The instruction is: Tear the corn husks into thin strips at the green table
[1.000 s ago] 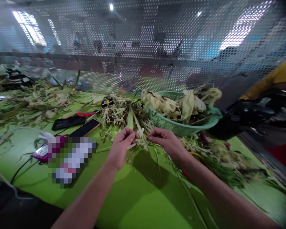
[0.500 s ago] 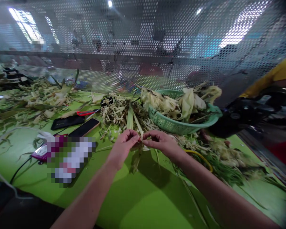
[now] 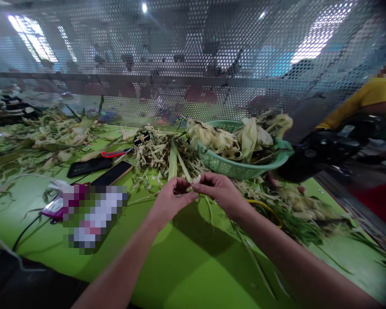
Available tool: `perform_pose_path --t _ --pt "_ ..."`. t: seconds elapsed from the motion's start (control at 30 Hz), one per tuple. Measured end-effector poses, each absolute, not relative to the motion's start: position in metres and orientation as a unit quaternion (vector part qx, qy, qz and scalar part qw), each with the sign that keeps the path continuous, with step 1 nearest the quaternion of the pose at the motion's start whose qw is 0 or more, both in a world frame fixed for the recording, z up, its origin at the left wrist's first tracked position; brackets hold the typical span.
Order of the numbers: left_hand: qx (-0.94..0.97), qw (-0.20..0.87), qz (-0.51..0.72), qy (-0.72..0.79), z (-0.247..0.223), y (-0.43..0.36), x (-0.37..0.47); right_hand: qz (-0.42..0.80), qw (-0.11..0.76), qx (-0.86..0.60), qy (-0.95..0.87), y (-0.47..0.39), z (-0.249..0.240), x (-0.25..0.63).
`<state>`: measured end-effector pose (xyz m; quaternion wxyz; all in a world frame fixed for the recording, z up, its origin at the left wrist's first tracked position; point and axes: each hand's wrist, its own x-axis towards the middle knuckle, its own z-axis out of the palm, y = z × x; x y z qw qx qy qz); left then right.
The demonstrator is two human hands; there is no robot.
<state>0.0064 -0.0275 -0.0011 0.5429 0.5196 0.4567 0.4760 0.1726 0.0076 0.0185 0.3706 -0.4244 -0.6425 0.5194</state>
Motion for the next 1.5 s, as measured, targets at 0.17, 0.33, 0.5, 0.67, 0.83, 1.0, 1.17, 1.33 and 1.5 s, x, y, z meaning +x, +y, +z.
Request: perform_pose_path --t 0.17,0.33,0.5,0.67,0.83,1.0,1.17,1.33,1.5 --pt "0.521 0.549 0.460 0.463 -0.006 -0.027 0.007 0.515 0.379 -0.412 -0.649 0.008 0.013 0.173" --pt "0.375 0.697 0.446 0.417 -0.011 -0.028 0.007 0.499 0.382 -0.388 -0.675 0.006 0.010 0.171" --pt "0.443 0.605 0.485 0.450 -0.012 -0.026 0.007 0.547 0.359 -0.404 -0.639 0.007 0.013 0.171" --pt "0.474 0.544 0.496 0.484 -0.008 -0.026 0.004 0.558 0.319 -0.419 -0.641 0.009 0.014 0.172" --pt "0.507 0.489 0.500 0.504 -0.003 -0.025 0.003 0.536 0.349 -0.414 -0.648 0.006 0.016 0.172" --pt "0.511 0.482 0.512 0.494 -0.007 -0.021 0.003 0.299 0.402 -0.398 -0.768 -0.004 0.026 0.169" --pt "0.511 0.545 0.515 0.421 -0.007 -0.024 0.006 0.107 0.346 -0.388 -0.848 -0.018 0.029 0.166" --pt "0.539 0.564 0.493 0.385 -0.006 -0.032 0.010 0.064 0.399 -0.434 -0.805 -0.037 0.023 0.167" --pt "0.555 0.559 0.498 0.361 -0.008 -0.044 0.015 0.302 0.512 -0.431 -0.679 -0.055 0.014 0.167"
